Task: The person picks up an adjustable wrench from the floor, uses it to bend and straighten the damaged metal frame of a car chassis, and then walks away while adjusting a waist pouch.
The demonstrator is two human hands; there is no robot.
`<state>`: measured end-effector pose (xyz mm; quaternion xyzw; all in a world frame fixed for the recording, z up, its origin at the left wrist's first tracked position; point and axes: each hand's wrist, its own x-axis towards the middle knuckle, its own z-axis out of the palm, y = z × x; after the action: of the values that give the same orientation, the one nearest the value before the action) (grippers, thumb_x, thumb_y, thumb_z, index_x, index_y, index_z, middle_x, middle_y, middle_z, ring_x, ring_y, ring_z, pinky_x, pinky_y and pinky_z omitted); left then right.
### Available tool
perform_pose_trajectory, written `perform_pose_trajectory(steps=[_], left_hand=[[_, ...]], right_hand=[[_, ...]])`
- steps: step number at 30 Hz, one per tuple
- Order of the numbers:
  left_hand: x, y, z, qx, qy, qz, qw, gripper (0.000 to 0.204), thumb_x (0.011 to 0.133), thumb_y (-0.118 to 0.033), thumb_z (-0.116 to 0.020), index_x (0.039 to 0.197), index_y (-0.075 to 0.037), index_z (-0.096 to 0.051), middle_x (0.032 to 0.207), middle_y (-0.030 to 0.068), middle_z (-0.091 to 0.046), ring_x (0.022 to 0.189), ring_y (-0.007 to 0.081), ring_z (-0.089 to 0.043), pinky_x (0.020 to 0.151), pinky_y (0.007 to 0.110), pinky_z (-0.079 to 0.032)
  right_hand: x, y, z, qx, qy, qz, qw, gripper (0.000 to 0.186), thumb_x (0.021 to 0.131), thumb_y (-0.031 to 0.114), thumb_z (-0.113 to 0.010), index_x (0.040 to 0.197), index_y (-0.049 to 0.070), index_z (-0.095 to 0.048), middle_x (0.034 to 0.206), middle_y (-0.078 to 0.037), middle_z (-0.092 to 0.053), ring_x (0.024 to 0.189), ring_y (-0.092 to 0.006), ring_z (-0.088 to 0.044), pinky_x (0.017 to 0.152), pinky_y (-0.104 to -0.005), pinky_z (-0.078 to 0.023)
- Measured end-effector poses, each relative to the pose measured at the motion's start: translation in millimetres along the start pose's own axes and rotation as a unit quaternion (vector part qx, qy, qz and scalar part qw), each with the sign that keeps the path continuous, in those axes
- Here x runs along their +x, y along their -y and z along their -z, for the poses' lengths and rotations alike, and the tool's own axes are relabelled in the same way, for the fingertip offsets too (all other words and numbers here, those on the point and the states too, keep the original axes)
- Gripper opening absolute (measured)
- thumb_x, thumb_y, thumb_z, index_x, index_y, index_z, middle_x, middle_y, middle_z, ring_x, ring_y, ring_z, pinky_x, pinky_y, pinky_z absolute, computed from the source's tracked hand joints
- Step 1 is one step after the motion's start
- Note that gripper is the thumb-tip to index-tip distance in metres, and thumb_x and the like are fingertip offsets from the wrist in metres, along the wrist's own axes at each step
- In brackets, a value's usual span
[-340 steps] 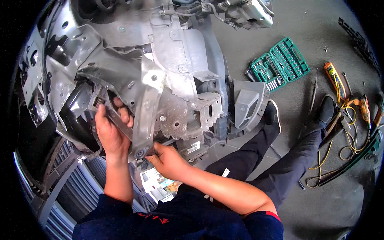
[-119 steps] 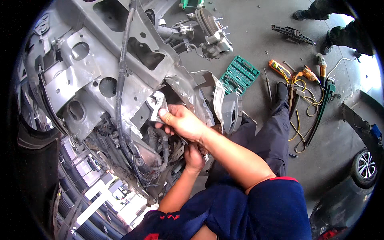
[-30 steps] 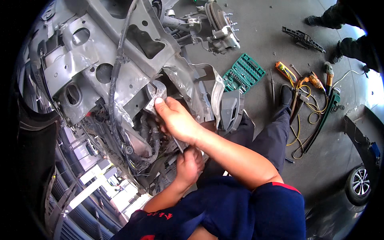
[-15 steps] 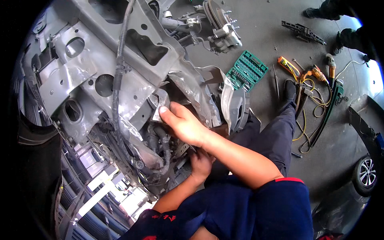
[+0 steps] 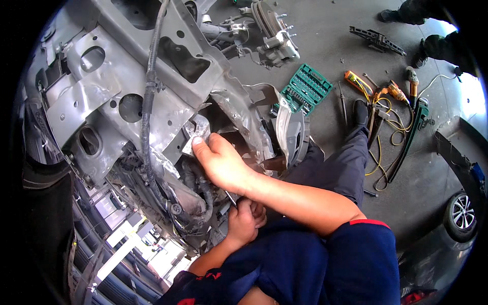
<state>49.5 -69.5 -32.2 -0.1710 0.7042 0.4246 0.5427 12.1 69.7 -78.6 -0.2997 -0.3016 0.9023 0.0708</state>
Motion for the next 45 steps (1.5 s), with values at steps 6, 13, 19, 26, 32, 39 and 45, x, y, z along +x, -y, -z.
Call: perform_pose_trajectory(steps=[6, 13, 19, 26, 32, 39, 45], left_hand=[[-22, -15, 1, -0.034, 0.012, 0.064, 0.997, 0.036, 0.102, -0.027, -0.044, 0.071, -0.013, -0.035, 0.057, 0.0001, -0.028, 0.043, 0.0115, -0.025, 0.041, 0.027, -0.023], [-14, -7, -1, -0.022, -0.002, 0.029, 0.999, 0.037, 0.104, -0.030, -0.042, 0.071, -0.014, -0.036, 0.057, -0.0006, -0.029, 0.043, 0.0101, -0.026, 0.040, 0.027, -0.023], [22, 29, -16, 0.026, -0.086, -0.095, 0.991, 0.039, 0.104, -0.030, -0.038, 0.068, -0.013, -0.037, 0.053, -0.0021, -0.032, 0.040, 0.0104, -0.028, 0.038, 0.028, -0.022], [47, 50, -9, 0.080, -0.052, -0.177, 0.980, 0.041, 0.109, -0.028, -0.037, 0.073, -0.011, -0.044, 0.057, -0.0016, -0.040, 0.043, 0.0094, -0.035, 0.041, 0.028, -0.027], [45, 45, -4, 0.115, -0.063, -0.179, 0.975, 0.039, 0.105, -0.026, -0.042, 0.068, -0.012, -0.040, 0.056, -0.0020, -0.038, 0.043, 0.0091, -0.034, 0.041, 0.027, -0.026], [22, 32, -6, 0.030, -0.056, -0.122, 0.991, 0.040, 0.103, -0.026, -0.050, 0.067, -0.011, -0.044, 0.057, -0.0044, -0.042, 0.047, 0.0074, -0.037, 0.044, 0.027, -0.028], [34, 44, 13, 0.101, -0.094, -0.204, 0.969, 0.038, 0.101, -0.022, -0.054, 0.067, -0.004, -0.050, 0.059, -0.0010, -0.051, 0.053, 0.0116, -0.047, 0.051, 0.032, -0.036]], right_hand=[[-6, 3, -8, 0.028, -0.027, -0.014, 0.999, 0.050, 0.104, 0.041, -0.049, 0.094, -0.008, -0.056, 0.079, -0.015, -0.062, 0.078, -0.0205, -0.059, 0.073, -0.0387, -0.048], [-4, 1, -4, 0.061, 0.006, -0.015, 0.998, 0.042, 0.105, 0.040, -0.048, 0.095, 0.000, -0.053, 0.070, -0.004, -0.054, 0.062, -0.0132, -0.050, 0.057, -0.0327, -0.042], [-4, 2, 15, 0.180, 0.100, -0.035, 0.978, 0.035, 0.105, 0.041, -0.051, 0.102, 0.007, -0.056, 0.071, 0.004, -0.052, 0.055, -0.0062, -0.042, 0.048, -0.0247, -0.033], [-8, 4, 30, 0.147, 0.105, -0.007, 0.984, 0.035, 0.105, 0.042, -0.051, 0.096, 0.009, -0.055, 0.071, 0.000, -0.052, 0.053, -0.0087, -0.043, 0.047, -0.0232, -0.033], [-4, 4, 35, 0.279, 0.213, -0.034, 0.936, 0.036, 0.105, 0.040, -0.050, 0.093, 0.006, -0.053, 0.073, -0.002, -0.051, 0.054, -0.0091, -0.044, 0.047, -0.0234, -0.035], [-2, -3, 36, 0.362, 0.210, -0.022, 0.908, 0.037, 0.105, 0.034, -0.052, 0.116, 0.001, -0.062, 0.110, -0.012, -0.070, 0.074, -0.0112, -0.060, 0.056, -0.0242, -0.049], [3, -22, 29, 0.370, 0.215, -0.024, 0.903, 0.037, 0.104, 0.041, -0.054, 0.109, 0.005, -0.060, 0.095, -0.007, -0.068, 0.063, -0.0072, -0.056, 0.053, -0.0206, -0.047]])
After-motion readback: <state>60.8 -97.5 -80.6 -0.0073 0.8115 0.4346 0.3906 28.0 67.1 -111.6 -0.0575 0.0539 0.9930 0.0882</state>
